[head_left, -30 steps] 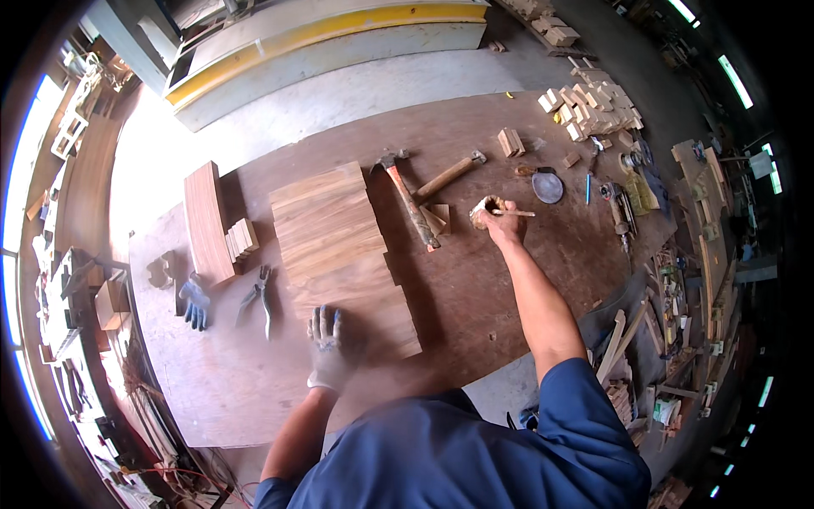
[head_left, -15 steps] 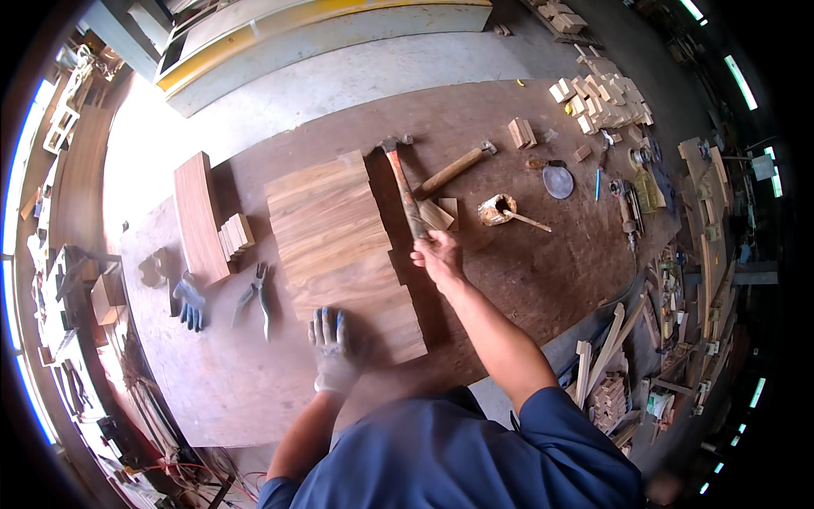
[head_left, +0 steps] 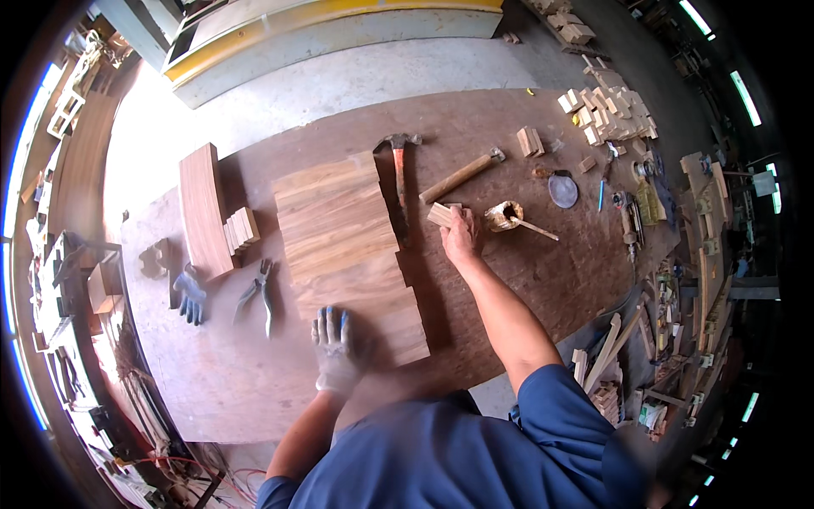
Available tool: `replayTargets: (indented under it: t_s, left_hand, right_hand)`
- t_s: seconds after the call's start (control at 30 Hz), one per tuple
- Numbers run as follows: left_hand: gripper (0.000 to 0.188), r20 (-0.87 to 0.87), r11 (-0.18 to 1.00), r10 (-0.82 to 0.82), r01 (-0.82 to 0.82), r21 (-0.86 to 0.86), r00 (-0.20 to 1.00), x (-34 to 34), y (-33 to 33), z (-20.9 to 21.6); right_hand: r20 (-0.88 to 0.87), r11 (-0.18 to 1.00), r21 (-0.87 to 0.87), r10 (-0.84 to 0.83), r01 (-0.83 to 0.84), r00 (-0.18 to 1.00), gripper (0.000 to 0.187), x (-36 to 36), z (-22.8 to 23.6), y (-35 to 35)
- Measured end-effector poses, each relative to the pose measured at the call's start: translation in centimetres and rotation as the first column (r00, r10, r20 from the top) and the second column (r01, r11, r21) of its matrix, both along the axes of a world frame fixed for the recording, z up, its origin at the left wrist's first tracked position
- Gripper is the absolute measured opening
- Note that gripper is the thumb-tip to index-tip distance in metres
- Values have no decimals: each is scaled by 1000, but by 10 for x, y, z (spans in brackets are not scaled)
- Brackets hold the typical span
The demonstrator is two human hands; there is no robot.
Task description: The person assembles wooden crates in a workshop. They pick up wooden planks and small blocks, apply glue to the blocks, and use pliers to drive nails into the crate structure. The person moves between a workbench and a crate assembly station, handling various wooden components and tools.
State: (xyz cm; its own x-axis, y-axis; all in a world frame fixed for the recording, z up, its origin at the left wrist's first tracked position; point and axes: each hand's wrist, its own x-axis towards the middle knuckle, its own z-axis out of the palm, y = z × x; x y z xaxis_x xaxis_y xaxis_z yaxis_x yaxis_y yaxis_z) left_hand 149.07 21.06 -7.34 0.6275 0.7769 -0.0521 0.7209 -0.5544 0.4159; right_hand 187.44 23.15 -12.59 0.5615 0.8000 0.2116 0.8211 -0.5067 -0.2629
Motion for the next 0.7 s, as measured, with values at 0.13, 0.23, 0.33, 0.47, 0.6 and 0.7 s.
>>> replayTargets:
  t_s: [0.13,0.23,0.33,0.47,0.6,0.7]
  left_hand:
    - [87,3,1000,-14,13,11,1000,-3,0,0]
    - [86,11,1000,-16,16,19,1000,-5,-1,1]
    - [85,13,999,-15,14,36,1000,-6,-2,-4]
    - [84,5,999,-32,32,43,999,-5,-2,-3]
    - [83,13,999,-14,13,51,1000,-10,0,-3]
    - [80,33,1000,9,-9,21,999,-8,-3,-3]
  right_hand:
    - [-999,763,45,30,645,34,44,-3,0,-8]
    - [-993,896,-21,34,445,-115,42,-6,28,-44]
    - [-831,883,97,326,459,-451,36,-29,79,-64]
    - [-745,900,199,396,387,-538,53,-47,114,-78]
    - [-596,903,274,429,329,-679,66,-70,143,-78]
    - [-855,970,142,221,197,-469,56,-77,131,-84]
